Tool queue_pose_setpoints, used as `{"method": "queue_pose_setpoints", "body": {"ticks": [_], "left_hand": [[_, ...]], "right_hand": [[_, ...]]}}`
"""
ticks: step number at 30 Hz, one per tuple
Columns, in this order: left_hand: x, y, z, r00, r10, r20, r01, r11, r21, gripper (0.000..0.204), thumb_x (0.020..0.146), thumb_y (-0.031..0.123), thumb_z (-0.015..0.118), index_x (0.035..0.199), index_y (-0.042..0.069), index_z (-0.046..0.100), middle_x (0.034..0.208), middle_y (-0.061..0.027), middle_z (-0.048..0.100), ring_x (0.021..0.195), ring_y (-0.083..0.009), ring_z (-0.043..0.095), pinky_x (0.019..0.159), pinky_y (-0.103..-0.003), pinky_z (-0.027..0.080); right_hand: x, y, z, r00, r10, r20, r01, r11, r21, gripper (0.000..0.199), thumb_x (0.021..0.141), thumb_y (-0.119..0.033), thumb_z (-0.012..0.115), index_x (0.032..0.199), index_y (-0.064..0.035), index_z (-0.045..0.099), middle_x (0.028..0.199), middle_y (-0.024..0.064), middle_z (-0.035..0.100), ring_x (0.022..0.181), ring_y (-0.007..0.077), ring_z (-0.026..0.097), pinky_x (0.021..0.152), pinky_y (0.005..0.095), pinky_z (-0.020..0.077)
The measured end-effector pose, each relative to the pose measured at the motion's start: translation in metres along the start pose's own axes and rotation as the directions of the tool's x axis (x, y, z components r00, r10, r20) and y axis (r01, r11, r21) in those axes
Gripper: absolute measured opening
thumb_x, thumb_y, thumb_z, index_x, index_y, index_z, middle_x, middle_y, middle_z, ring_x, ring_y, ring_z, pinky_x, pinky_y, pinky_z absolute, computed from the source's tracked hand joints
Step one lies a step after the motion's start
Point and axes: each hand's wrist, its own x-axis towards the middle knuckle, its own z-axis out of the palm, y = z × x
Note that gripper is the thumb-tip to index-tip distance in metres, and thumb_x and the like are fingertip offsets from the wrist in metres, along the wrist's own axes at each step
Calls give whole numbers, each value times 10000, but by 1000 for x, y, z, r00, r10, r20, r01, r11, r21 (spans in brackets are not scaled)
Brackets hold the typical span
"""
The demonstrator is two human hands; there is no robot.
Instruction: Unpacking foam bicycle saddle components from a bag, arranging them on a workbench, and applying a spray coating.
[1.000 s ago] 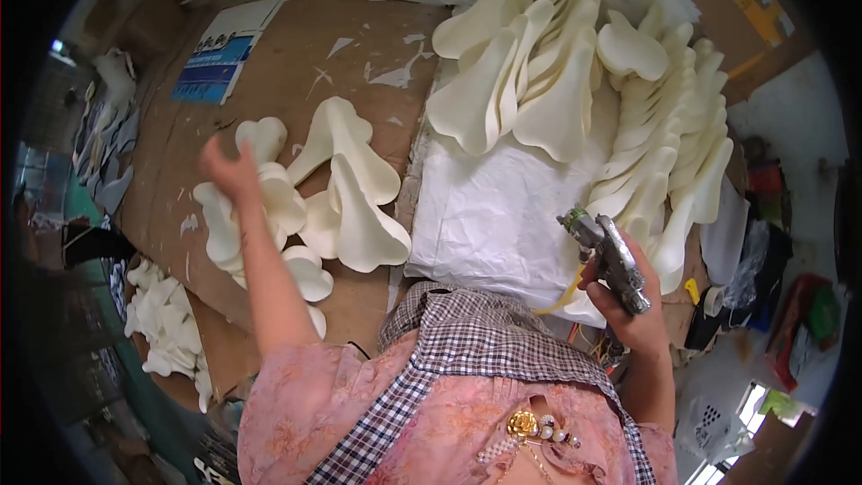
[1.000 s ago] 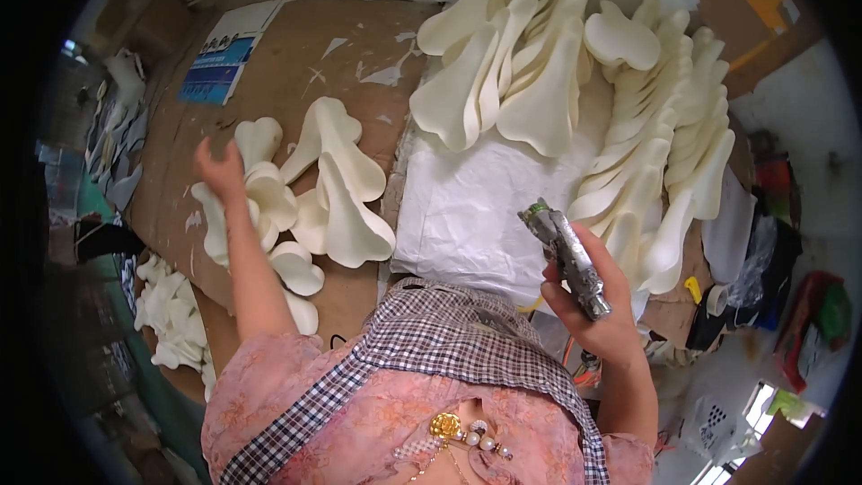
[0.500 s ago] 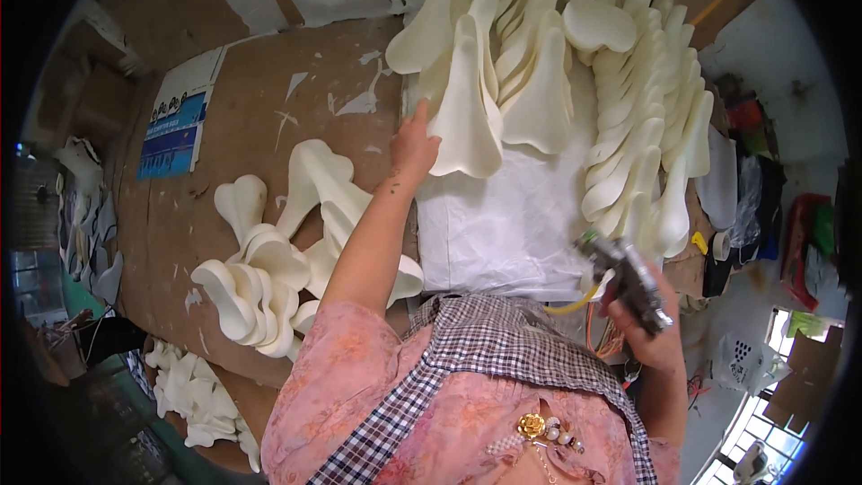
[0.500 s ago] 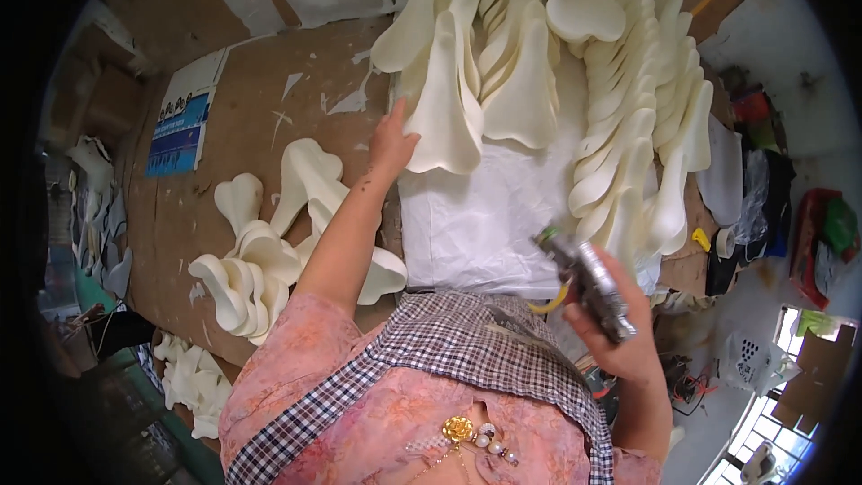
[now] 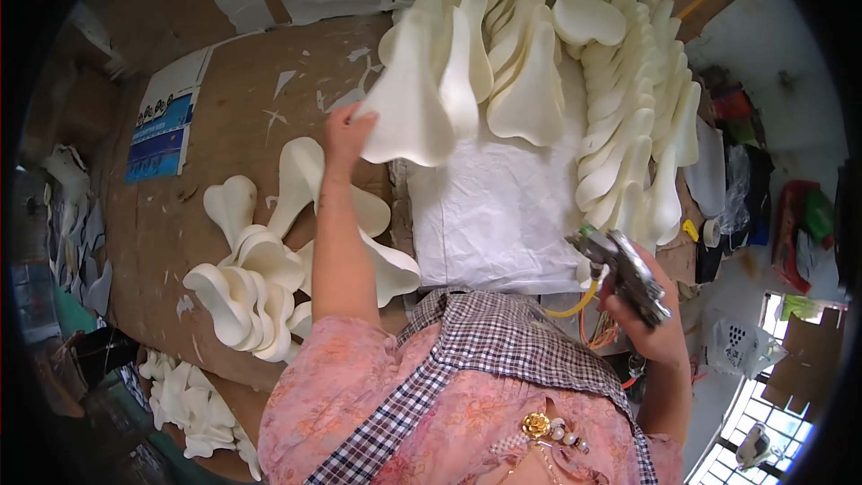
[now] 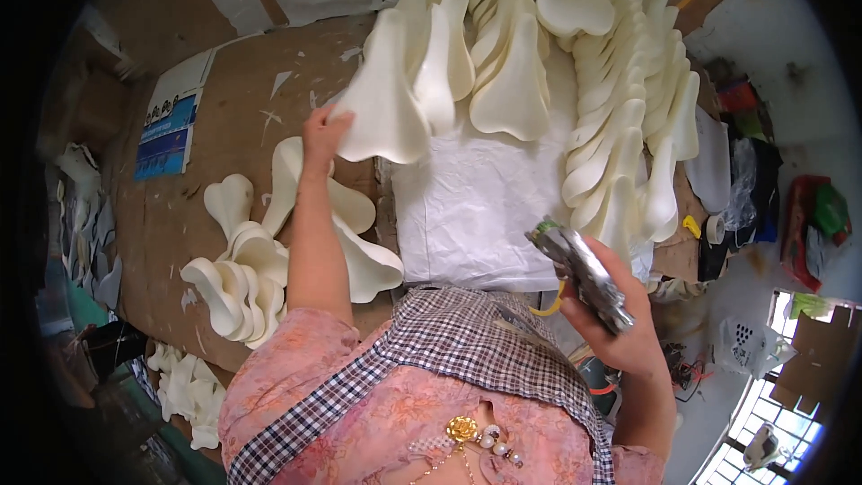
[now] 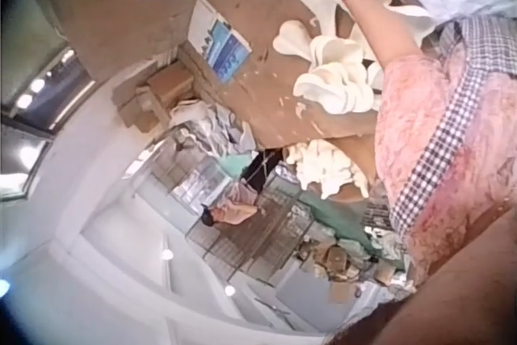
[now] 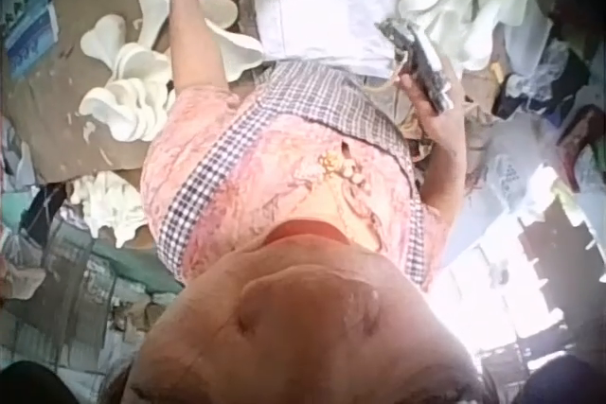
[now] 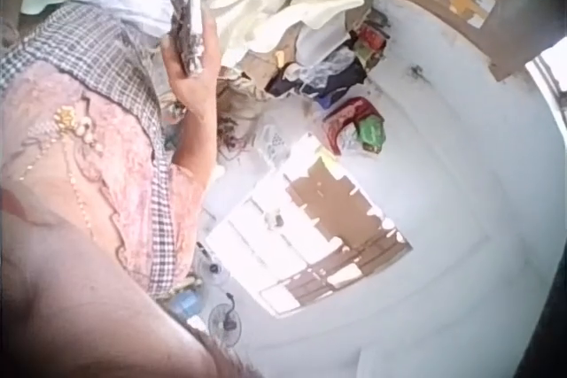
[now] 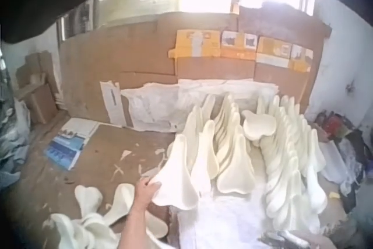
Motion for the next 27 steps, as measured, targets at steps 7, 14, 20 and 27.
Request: {"method": "queue_pose_setpoints", "body": {"ticks": [7,14,20,27], "left_hand": [[33,-44,43,901,-225,372,416,695,-586,361,743,111,681,1077,0,599,1029,-78,616,861,-182,607,810,-311,476],[0,23,116,687,-191,701,635,627,-452,452,820,245,632,1195,19,518,1112,-76,597,1003,-170,570,834,-302,461],[-16,-13,112,778,-149,611,618,360,-699,478,876,404,491,1262,122,487,1297,-103,477,1185,-320,451,934,-586,349],[-27,-10,107,779,-124,614,627,138,-767,526,851,474,479,1257,140,476,1287,-134,469,1157,-293,454,961,-486,348]], "right_hand": [[11,-37,13,926,-234,-295,250,968,15,641,774,-124,670,1312,40,363,920,91,576,781,150,563,702,268,473],[2,-10,3,978,-112,-174,112,994,-14,623,779,-74,652,1322,14,359,991,89,569,836,141,559,755,272,454],[-5,-4,6,997,38,-63,-51,972,-231,558,760,-34,652,1271,-11,430,915,67,602,796,112,556,745,240,441],[1,-20,2,960,-135,-246,111,988,-109,545,753,-30,659,1252,13,444,954,61,605,811,121,560,756,246,442]]}}
